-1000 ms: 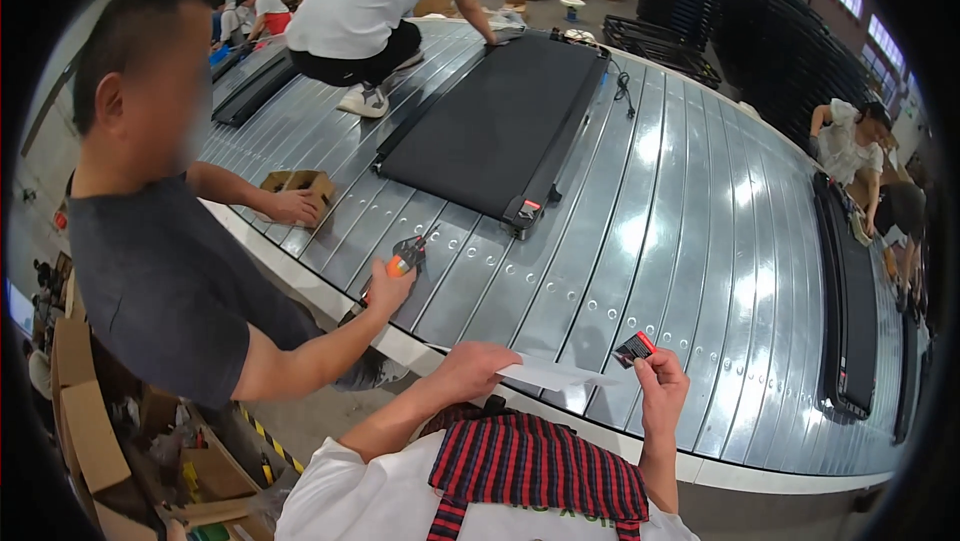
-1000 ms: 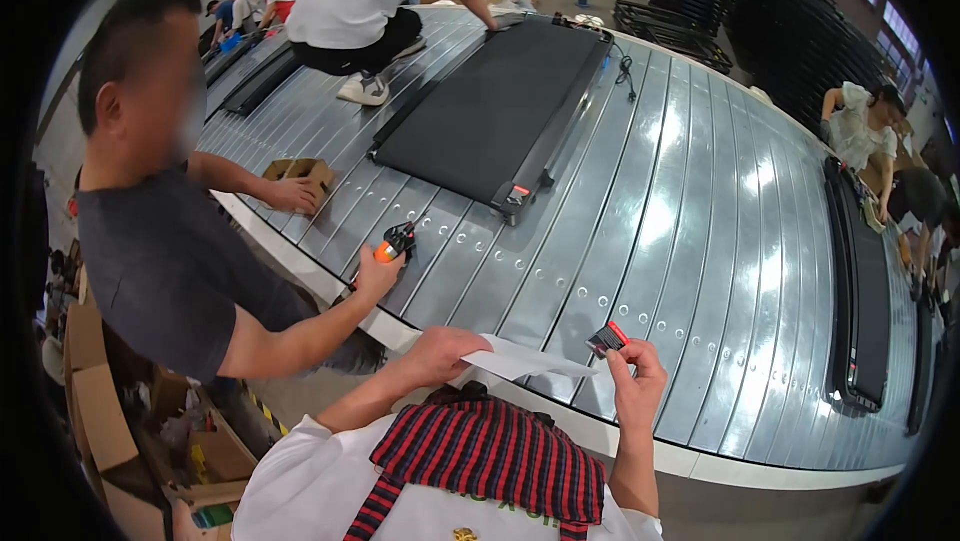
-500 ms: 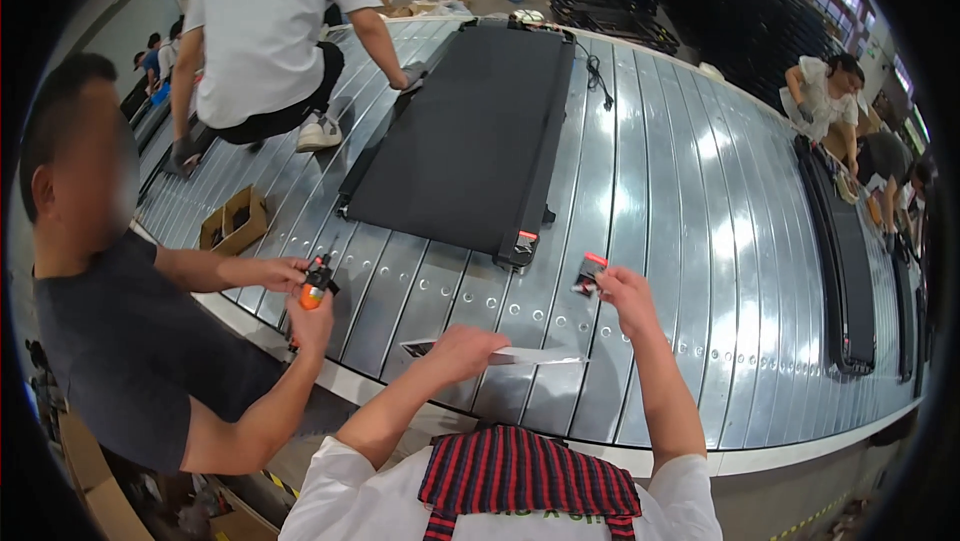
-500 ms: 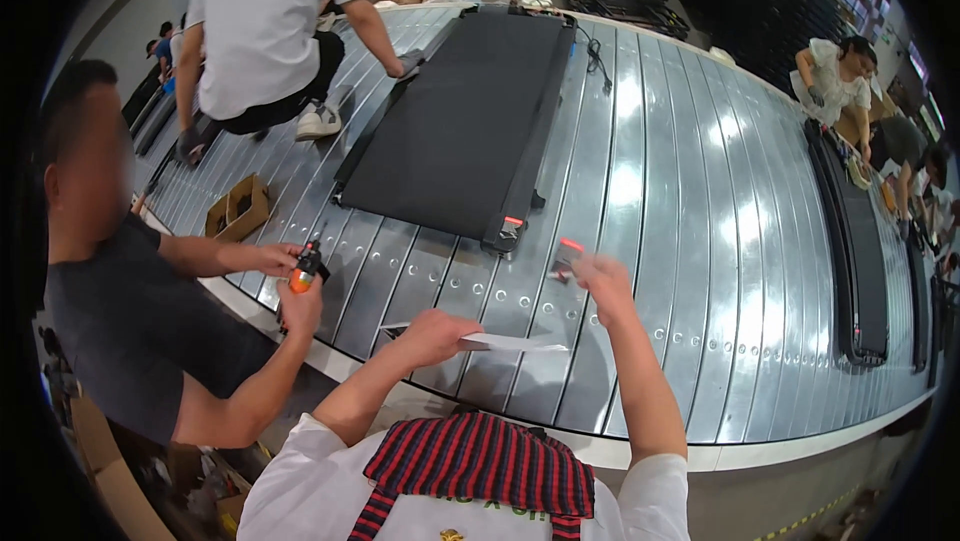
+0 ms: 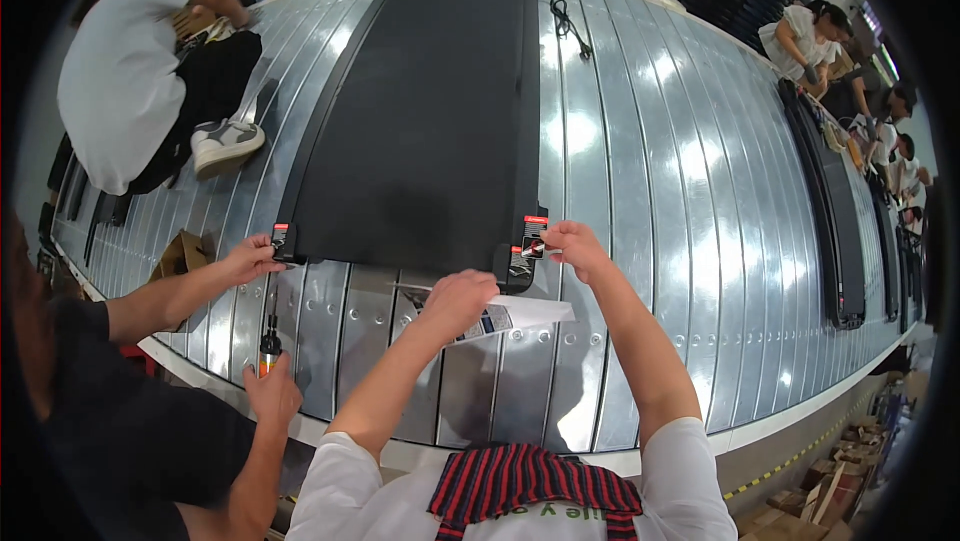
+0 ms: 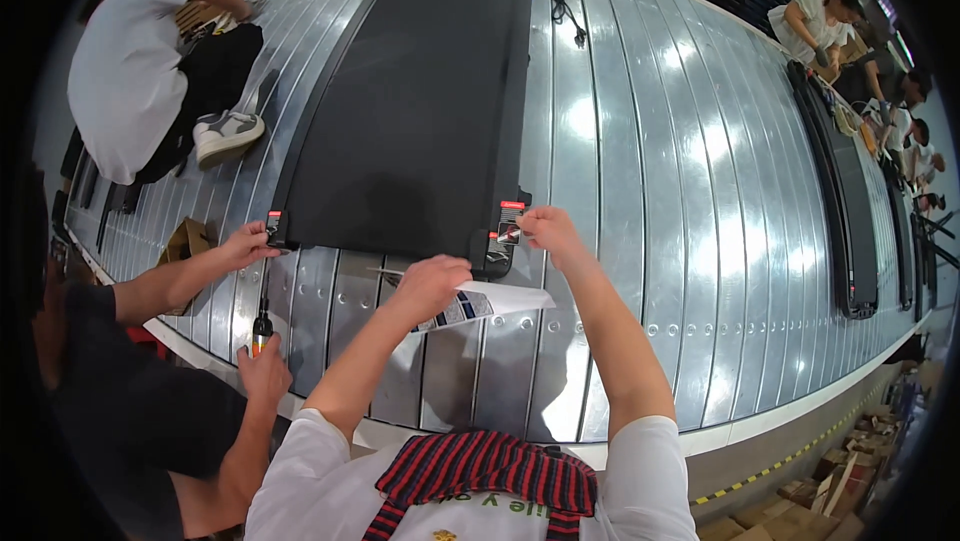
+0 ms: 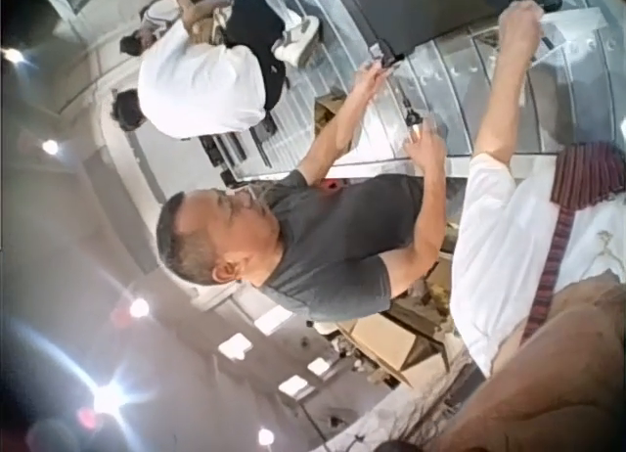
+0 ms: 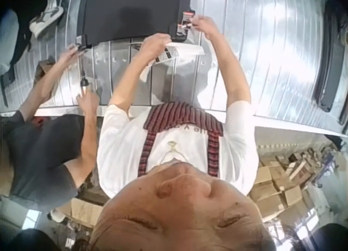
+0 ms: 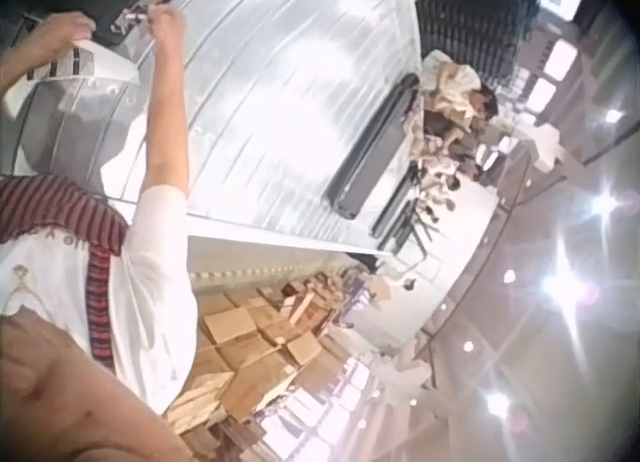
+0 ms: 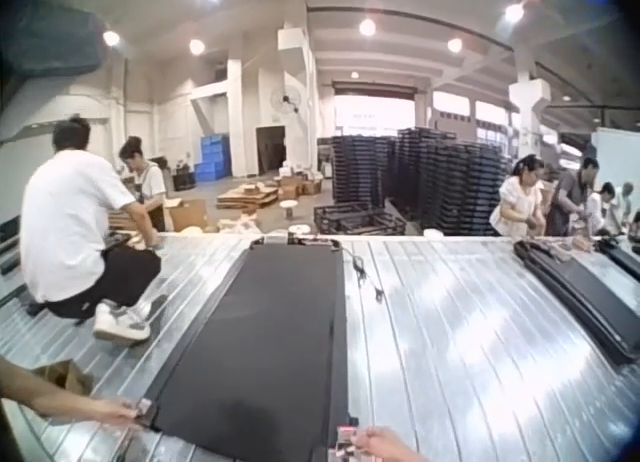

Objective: Applying labels and stickers to treadmills on a factory assembly line.

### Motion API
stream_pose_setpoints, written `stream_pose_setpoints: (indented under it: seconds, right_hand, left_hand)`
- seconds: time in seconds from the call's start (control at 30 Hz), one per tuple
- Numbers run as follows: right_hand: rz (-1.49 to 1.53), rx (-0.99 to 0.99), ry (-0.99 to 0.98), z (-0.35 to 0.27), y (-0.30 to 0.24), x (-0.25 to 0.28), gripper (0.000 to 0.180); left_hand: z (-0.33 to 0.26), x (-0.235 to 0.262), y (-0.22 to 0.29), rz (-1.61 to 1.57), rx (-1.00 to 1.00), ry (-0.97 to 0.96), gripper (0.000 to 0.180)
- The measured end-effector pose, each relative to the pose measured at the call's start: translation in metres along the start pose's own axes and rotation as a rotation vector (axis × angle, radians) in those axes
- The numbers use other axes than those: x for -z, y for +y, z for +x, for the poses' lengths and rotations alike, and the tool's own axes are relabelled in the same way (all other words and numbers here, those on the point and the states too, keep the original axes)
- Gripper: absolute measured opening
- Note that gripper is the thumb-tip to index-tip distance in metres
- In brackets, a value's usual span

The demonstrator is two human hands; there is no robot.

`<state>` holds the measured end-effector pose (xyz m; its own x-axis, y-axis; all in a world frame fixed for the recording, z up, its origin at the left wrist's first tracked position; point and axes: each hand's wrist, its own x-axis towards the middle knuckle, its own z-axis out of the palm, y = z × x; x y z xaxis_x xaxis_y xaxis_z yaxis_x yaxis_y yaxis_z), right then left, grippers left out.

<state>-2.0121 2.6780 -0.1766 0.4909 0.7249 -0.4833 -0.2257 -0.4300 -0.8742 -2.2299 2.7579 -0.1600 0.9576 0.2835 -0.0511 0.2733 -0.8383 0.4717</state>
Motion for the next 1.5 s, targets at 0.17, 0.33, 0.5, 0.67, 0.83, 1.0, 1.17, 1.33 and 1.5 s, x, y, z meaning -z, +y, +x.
stream_pose_setpoints:
  seconds: [0.17, 0.33, 0.5, 0.67, 0.83, 1.0, 1.17, 1.33, 1.5]
  right_hand:
    - [-0.073, -0.03, -0.001, 0.027, -0.002, -0.013, 0.011]
    - [-0.089, -0.055, 0.027, 0.039, -0.005, -0.014, 0.011]
    - [-0.063, -0.057, 0.015, 0.04, -0.006, -0.014, 0.011]
    - [-0.059, -0.12, -0.033, 0.038, -0.002, -0.007, 0.011]
    - [-0.009, -0.127, -0.047, 0.035, -0.005, -0.009, 0.012]
    - [-0.022, -0.142, -0.044, 0.039, -0.003, -0.006, 0.013]
    - [-0.039, -0.16, -0.051, 0.042, -0.003, -0.006, 0.013]
    - [0.044, -0.177, -0.049, 0.035, -0.007, -0.008, 0.013]
    - [-0.042, -0.116, -0.024, 0.039, -0.003, -0.011, 0.014]
  left_hand:
    - [0.017, -0.001, -0.025, -0.053, -0.158, 0.24, 0.008]
    - [0.027, -0.01, -0.037, -0.075, -0.17, 0.182, 0.008]
    - [0.029, -0.004, -0.038, -0.051, -0.154, 0.156, 0.012]
    - [0.032, -0.004, -0.031, -0.079, -0.205, 0.098, 0.014]
    - [0.037, -0.006, -0.026, -0.04, -0.205, 0.112, 0.015]
    - [0.042, -0.007, -0.023, -0.019, -0.179, 0.089, 0.014]
    - [0.043, -0.009, -0.026, -0.016, -0.156, 0.085, 0.012]
    - [0.042, -0.007, -0.027, -0.004, -0.158, 0.072, 0.011]
    - [0.044, -0.005, -0.025, 0.008, -0.158, 0.051, 0.012]
